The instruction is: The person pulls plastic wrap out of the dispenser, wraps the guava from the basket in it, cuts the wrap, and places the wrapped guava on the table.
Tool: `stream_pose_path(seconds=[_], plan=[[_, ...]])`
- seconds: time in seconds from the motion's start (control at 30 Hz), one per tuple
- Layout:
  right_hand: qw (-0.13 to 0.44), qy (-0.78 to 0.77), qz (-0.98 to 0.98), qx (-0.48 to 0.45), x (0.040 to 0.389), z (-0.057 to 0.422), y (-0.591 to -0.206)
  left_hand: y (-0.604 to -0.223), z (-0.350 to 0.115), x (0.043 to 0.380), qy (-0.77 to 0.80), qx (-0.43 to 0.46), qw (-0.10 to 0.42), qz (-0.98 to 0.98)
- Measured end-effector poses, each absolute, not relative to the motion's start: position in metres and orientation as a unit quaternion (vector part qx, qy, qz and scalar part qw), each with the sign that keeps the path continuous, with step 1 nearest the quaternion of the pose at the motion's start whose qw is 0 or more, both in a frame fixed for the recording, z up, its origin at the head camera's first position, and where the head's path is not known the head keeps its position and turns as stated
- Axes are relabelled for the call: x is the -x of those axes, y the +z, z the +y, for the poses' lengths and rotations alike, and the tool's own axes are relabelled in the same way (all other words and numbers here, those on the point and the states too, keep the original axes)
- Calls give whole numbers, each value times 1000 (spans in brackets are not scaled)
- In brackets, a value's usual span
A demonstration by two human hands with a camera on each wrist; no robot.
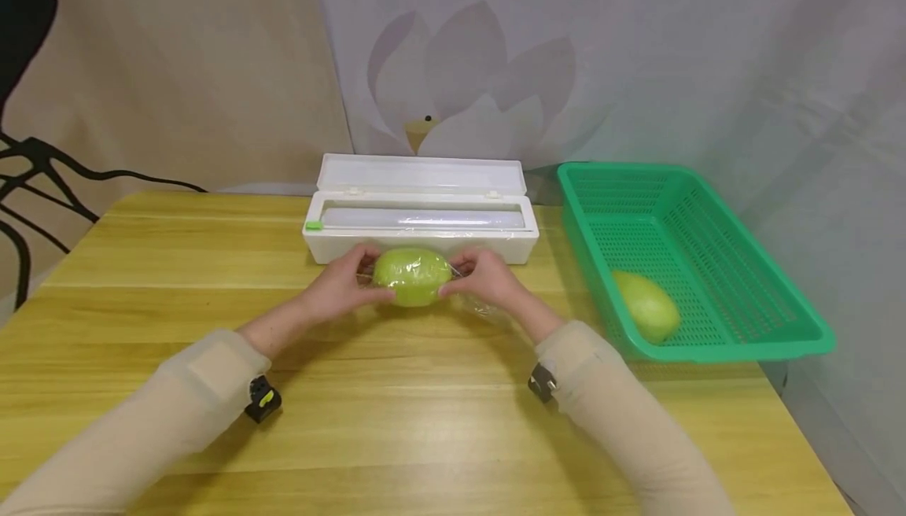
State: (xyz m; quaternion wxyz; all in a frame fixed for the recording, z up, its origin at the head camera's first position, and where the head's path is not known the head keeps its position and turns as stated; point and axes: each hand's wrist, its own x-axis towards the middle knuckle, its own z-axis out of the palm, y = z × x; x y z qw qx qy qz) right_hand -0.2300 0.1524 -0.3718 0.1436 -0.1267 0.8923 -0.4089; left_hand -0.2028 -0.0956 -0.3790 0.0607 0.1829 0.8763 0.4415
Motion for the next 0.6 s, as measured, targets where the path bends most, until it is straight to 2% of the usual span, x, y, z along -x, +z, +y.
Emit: stream_pose_path(seconds=[0.33, 0.6], plan=[[163, -406, 890, 127, 235, 156, -371, -379, -95, 207, 463, -166, 90, 866], [147, -382, 898, 164, 237, 158, -375, -377, -93, 208, 430, -177, 74, 882]])
